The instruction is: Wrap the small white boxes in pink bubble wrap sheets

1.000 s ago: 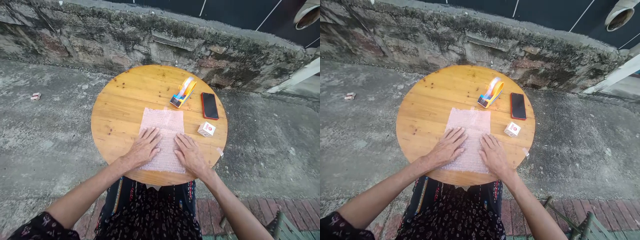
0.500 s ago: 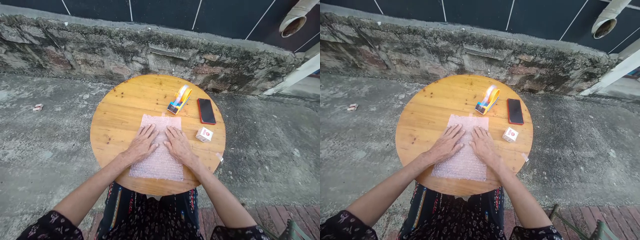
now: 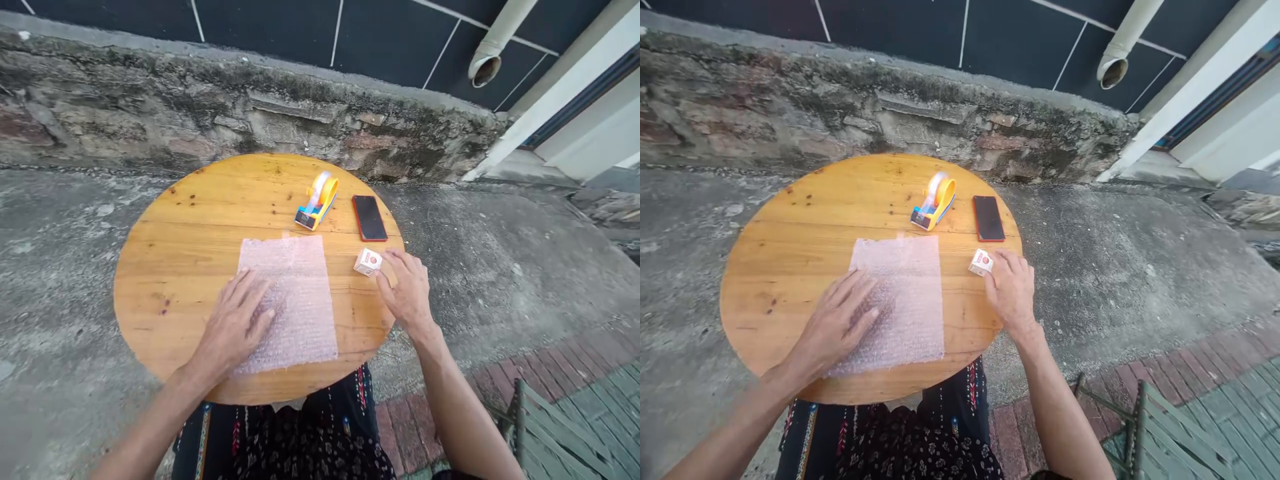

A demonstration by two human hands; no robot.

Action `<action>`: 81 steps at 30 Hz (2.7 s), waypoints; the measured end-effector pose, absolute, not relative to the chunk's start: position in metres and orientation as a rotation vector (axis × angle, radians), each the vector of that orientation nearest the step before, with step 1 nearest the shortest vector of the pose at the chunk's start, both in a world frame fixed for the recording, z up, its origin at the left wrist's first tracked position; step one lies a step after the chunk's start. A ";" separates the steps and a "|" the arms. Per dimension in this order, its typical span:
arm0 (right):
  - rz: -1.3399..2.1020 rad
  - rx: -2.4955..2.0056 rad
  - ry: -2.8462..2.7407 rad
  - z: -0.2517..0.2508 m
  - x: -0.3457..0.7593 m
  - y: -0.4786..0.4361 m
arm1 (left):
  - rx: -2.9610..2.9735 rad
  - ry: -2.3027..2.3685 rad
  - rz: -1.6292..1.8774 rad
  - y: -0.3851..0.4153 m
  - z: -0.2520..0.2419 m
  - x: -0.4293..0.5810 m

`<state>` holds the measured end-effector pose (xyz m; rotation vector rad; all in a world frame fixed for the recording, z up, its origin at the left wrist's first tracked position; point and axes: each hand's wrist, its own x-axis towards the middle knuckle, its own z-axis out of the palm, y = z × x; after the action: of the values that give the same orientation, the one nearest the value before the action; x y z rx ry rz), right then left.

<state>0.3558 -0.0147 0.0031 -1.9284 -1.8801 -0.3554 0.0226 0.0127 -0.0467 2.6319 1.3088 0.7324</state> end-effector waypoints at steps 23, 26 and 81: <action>1.511 -1.038 -1.134 -0.006 0.259 -0.050 | 1.207 1.047 0.885 -0.075 0.001 0.058; 1.532 -1.023 -1.175 -0.010 0.252 -0.055 | 1.068 1.002 0.887 -0.075 0.005 0.061; 0.434 -1.434 -2.185 -0.034 0.227 0.014 | 2.262 1.348 0.901 -0.064 -0.052 0.033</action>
<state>0.2275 0.0135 -0.0335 -1.4337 -2.1855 0.4336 0.0331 -0.0645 -0.0521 2.2621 1.3484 0.9008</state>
